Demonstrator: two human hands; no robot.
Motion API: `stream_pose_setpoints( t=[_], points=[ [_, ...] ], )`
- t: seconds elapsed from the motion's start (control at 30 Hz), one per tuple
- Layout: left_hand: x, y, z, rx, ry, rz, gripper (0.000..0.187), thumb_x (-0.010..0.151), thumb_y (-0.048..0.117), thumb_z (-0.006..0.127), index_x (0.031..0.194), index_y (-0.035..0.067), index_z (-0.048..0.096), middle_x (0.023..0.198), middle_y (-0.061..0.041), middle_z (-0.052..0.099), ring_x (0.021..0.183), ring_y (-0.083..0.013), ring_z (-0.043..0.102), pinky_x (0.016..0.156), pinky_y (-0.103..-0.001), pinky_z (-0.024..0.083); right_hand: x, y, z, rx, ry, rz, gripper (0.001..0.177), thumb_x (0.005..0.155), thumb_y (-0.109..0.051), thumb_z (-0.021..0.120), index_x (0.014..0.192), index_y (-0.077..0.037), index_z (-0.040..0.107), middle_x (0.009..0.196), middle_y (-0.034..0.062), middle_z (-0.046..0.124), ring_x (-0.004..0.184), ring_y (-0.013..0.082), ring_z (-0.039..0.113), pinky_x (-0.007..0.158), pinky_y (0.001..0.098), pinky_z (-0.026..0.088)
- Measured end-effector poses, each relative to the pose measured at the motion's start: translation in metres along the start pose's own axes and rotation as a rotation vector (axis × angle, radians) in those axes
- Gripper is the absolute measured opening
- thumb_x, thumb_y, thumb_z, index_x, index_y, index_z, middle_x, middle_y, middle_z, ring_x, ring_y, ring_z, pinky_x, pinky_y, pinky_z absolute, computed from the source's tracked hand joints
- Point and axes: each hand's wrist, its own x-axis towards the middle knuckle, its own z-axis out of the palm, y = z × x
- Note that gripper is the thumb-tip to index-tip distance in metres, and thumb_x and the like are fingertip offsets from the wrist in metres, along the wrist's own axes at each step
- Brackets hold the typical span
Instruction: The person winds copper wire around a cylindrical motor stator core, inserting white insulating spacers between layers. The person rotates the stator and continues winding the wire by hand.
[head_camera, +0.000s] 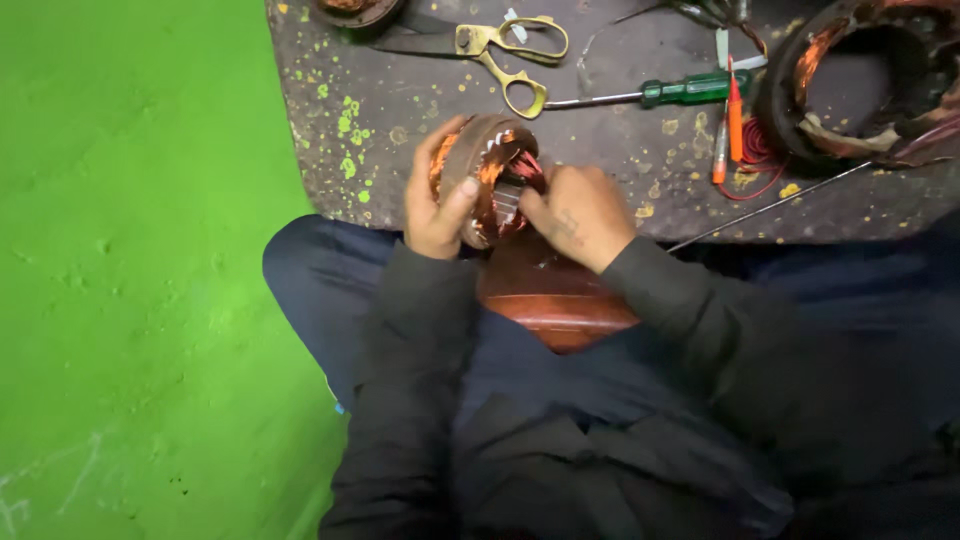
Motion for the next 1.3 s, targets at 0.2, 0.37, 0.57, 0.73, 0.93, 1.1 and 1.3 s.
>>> stream_pose_setpoints(
  t=[0.2, 0.37, 0.57, 0.73, 0.93, 1.1, 1.3],
  points=[
    [0.002, 0.001, -0.002, 0.097, -0.009, 0.012, 0.073, 0.098, 0.034, 0.07, 0.155, -0.002, 0.041, 0.151, -0.018, 0.055, 0.142, -0.026, 0.054, 0.126, -0.038, 0.041, 0.011, 0.009, -0.006, 0.025, -0.09, -0.068, 0.039, 0.091, -0.034, 0.058, 0.093, 0.004, 0.069, 0.08, 0.0316, 0.066, 0.08, 0.051, 0.066, 0.077, 0.0582, 0.052],
    [-0.003, 0.008, 0.008, 0.234, 0.005, 0.014, 0.076, 0.096, 0.032, 0.072, 0.155, -0.002, 0.04, 0.151, -0.018, 0.054, 0.141, -0.026, 0.056, 0.123, -0.038, 0.044, 0.009, 0.012, -0.015, -0.036, -0.091, -0.089, 0.038, 0.088, -0.033, 0.059, 0.09, 0.004, 0.07, 0.076, 0.0318, 0.065, 0.078, 0.0511, 0.066, 0.076, 0.0585, 0.052],
    [-0.006, 0.012, 0.011, 0.227, 0.017, -0.012, 0.078, 0.095, 0.029, 0.075, 0.156, -0.002, 0.038, 0.151, -0.018, 0.054, 0.14, -0.0256, 0.056, 0.122, -0.038, 0.046, 0.002, 0.004, -0.007, -0.08, -0.033, 0.043, 0.041, 0.089, -0.036, 0.061, 0.079, 0.002, 0.072, 0.072, 0.0303, 0.065, 0.072, 0.0507, 0.065, 0.07, 0.0596, 0.052],
    [-0.005, 0.01, 0.022, 0.225, -0.004, 0.003, 0.083, 0.09, 0.027, 0.079, 0.156, -0.001, 0.036, 0.15, -0.018, 0.053, 0.14, -0.0256, 0.056, 0.121, -0.039, 0.045, 0.003, 0.011, -0.004, -0.074, -0.05, 0.016, 0.042, 0.089, -0.035, 0.062, 0.074, 0.003, 0.071, 0.071, 0.0314, 0.064, 0.071, 0.051, 0.065, 0.07, 0.0581, 0.053],
    [-0.003, 0.009, 0.022, 0.204, -0.021, -0.023, 0.081, 0.089, 0.023, 0.079, 0.155, -0.001, 0.037, 0.151, -0.017, 0.052, 0.14, -0.0251, 0.055, 0.123, -0.039, 0.044, 0.007, 0.017, 0.0, -0.043, -0.103, 0.011, 0.041, 0.09, -0.031, 0.061, 0.074, 0.005, 0.07, 0.072, 0.0324, 0.063, 0.073, 0.0518, 0.065, 0.072, 0.0578, 0.053],
    [-0.001, 0.002, 0.018, 0.074, 0.003, -0.01, 0.08, 0.091, 0.026, 0.077, 0.154, -0.001, 0.037, 0.152, -0.016, 0.051, 0.142, -0.0254, 0.053, 0.125, -0.04, 0.042, 0.013, 0.015, -0.001, -0.034, -0.119, -0.06, 0.041, 0.091, -0.03, 0.06, 0.074, 0.006, 0.069, 0.073, 0.0327, 0.063, 0.072, 0.0519, 0.065, 0.071, 0.0575, 0.053],
    [-0.01, -0.022, 0.004, -0.041, 0.054, 0.013, 0.083, 0.093, 0.036, 0.075, 0.156, -0.002, 0.036, 0.151, -0.017, 0.05, 0.141, -0.0256, 0.051, 0.125, -0.04, 0.04, 0.018, 0.011, -0.002, -0.052, -0.181, -0.074, 0.039, 0.091, -0.03, 0.061, 0.079, 0.005, 0.07, 0.076, 0.033, 0.063, 0.075, 0.0515, 0.065, 0.071, 0.0571, 0.053]
  ],
)
